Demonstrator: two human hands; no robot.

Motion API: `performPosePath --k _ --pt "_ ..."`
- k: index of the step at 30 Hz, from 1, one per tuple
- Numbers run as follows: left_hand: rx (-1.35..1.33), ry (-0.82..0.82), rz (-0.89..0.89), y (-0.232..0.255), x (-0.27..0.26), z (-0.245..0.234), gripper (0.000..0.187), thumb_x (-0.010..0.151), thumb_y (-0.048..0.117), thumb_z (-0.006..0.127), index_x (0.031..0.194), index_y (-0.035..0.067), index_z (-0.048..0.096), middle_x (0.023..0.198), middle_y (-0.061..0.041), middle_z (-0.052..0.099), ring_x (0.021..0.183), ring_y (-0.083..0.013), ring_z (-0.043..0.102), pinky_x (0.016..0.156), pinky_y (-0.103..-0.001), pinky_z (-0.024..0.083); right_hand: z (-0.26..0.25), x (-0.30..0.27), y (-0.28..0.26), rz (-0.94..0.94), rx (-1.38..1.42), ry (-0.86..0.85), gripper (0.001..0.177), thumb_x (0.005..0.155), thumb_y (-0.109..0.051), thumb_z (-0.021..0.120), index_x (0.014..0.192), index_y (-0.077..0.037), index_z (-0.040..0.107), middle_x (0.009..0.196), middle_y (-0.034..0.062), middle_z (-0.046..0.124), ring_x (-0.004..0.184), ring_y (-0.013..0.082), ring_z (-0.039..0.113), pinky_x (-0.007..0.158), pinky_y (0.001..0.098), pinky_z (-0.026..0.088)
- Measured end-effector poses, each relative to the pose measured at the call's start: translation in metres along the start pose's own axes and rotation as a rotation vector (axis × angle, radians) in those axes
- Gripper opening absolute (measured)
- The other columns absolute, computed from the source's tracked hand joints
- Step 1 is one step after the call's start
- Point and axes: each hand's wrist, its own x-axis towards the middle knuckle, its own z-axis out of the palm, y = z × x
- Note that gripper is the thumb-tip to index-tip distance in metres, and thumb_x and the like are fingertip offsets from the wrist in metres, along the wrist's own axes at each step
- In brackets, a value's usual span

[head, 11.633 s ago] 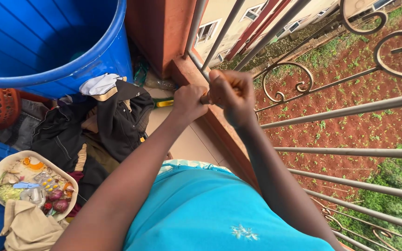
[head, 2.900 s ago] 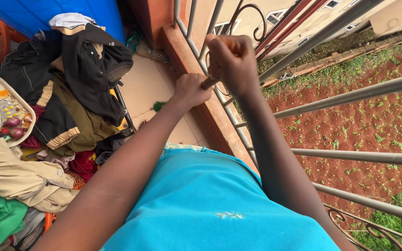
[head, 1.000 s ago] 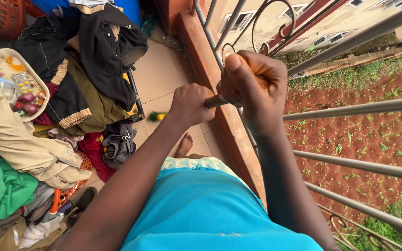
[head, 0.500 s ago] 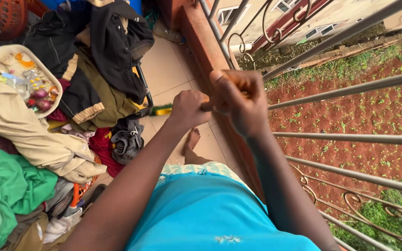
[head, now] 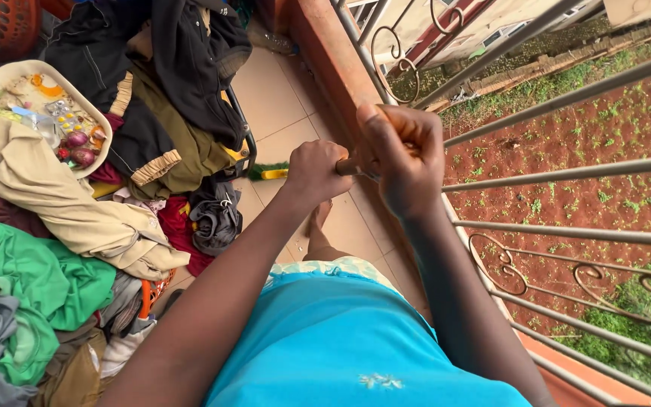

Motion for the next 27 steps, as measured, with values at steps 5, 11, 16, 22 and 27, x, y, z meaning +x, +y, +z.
performPosePath --k 5,11,16,22,27 --pt "0.026 0.019 0.063 0.0 -0.019 0.014 0.009 0.066 0.023 0.067 0.069 0.015 0.072 0.069 -0.013 0.069 0.071 -0.0362 0.07 0.067 -0.046 0.058 0.004 -0.013 -0.021 0.089 -0.006 -0.029 0.047 0.11 -0.015 0.057 0.064 -0.01 0.049 0.055 -0.0001 0.045 0.047 0.0095 0.041 0.049 0.0276 0.034" --pt "0.053 -0.018 0.081 0.018 -0.048 0.006 0.012 0.072 0.026 0.067 0.067 0.016 0.072 0.07 -0.013 0.069 0.071 -0.0362 0.07 0.065 -0.046 0.058 0.002 -0.033 -0.035 0.049 0.065 -0.024 0.043 0.111 -0.015 0.057 0.069 -0.01 0.047 0.055 -0.0005 0.039 0.045 0.008 0.034 0.045 0.027 0.029" --pt "0.034 0.041 0.119 0.017 -0.057 0.002 0.012 0.071 0.027 0.067 0.066 0.017 0.071 0.068 -0.012 0.07 0.071 -0.0354 0.071 0.065 -0.046 0.058 0.013 -0.049 -0.037 -0.064 0.089 -0.004 0.043 0.113 -0.016 0.056 0.072 -0.009 0.046 0.052 -0.0005 0.038 0.041 0.0062 0.032 0.042 0.0257 0.027" --pt "0.061 0.07 0.174 -0.006 -0.055 0.018 0.01 0.068 0.025 0.069 0.067 0.015 0.072 0.069 -0.013 0.07 0.07 -0.0359 0.071 0.065 -0.047 0.058 0.02 -0.053 -0.025 0.031 0.006 -0.026 0.046 0.111 -0.015 0.056 0.066 -0.01 0.047 0.055 0.0004 0.042 0.046 0.0091 0.036 0.047 0.0286 0.03" --pt "0.036 -0.066 0.119 0.002 -0.063 0.016 0.011 0.071 0.024 0.067 0.067 0.015 0.072 0.067 -0.014 0.069 0.068 -0.0364 0.07 0.066 -0.046 0.058 0.016 -0.05 -0.024 0.102 0.071 -0.033 0.044 0.11 -0.014 0.057 0.067 -0.01 0.047 0.055 -0.0004 0.042 0.045 0.0085 0.035 0.047 0.0285 0.03"
